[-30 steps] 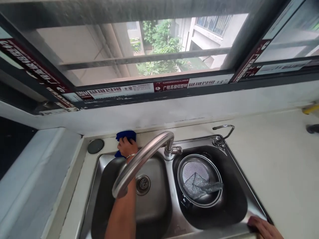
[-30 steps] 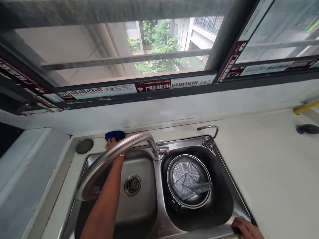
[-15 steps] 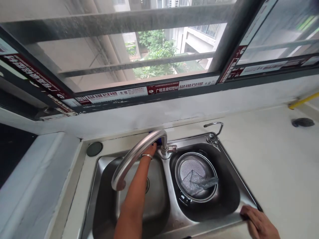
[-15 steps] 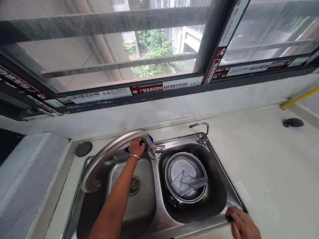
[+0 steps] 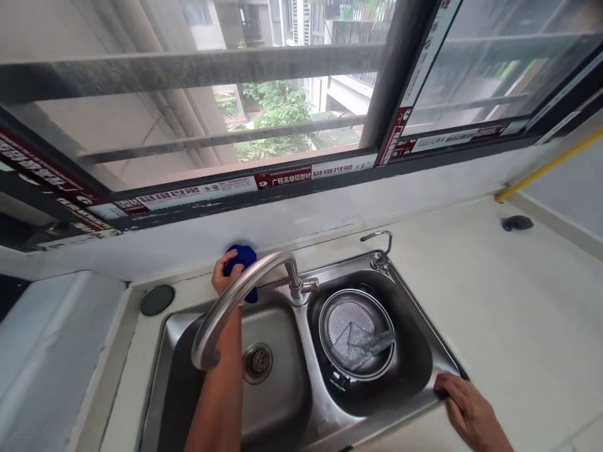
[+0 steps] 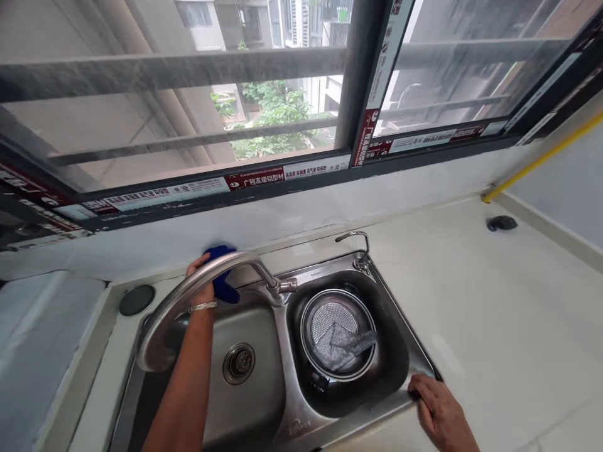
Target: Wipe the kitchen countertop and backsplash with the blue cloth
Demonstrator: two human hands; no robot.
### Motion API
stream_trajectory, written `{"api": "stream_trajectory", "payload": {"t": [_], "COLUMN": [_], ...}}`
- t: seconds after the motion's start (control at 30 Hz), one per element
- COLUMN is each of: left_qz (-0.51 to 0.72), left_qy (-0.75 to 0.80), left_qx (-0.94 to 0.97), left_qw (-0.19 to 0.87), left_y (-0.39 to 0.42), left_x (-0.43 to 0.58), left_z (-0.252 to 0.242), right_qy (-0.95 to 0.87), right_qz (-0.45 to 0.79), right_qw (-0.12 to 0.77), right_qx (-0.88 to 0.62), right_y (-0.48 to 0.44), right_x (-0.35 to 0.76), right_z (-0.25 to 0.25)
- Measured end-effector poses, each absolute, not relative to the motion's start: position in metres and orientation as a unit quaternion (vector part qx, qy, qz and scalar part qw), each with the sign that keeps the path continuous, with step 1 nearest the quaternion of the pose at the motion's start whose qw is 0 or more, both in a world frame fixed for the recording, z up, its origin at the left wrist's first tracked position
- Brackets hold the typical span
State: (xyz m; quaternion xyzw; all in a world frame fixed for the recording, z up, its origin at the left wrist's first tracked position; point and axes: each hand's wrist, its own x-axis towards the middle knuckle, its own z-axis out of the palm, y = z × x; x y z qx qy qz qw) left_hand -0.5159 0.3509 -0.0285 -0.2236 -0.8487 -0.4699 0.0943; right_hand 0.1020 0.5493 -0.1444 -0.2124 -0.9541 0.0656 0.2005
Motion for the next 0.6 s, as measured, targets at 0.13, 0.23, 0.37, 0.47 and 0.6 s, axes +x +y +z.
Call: {"api": "stream_trajectory", "payload": {"t": [0.13, 0.23, 0.37, 0.47, 0.6], "left_qz": [-0.536, -0.516, -0.402, -0.287, -0.235], "left_qy": [-0.785, -0.765, -0.759, -0.755, -0.787], "left_qx": [-0.302, -0.383, -0.497, -0.581, -0.563], "left_qw": [0.073, -0.045, -0.124, -0.097, -0.091], "left_y": [0.386, 0.430, 0.469, 0.474, 0.457], "left_x": [-0.507, -0.494, -0.493, -0.499, -0.502], "left_z": [-0.033, -0.052, -0.080, -0.091, -0.098], "right_qy": [-0.951, -0.953, -0.952, -0.948, -0.942], "right_qz": [0.066, 0.060, 0.082, 0.116, 0.142], "right_qw": [0.201, 0.200, 0.183, 0.163, 0.156], "right_qx": [-0.224, -0.222, -0.230, -0.247, -0.263], "right_y": [0.548, 0.548, 0.546, 0.544, 0.542], "right_x": [0.104, 0.104, 0.102, 0.104, 0.111], "right_z": [-0.148, -0.147, -0.139, -0.136, -0.136]}}
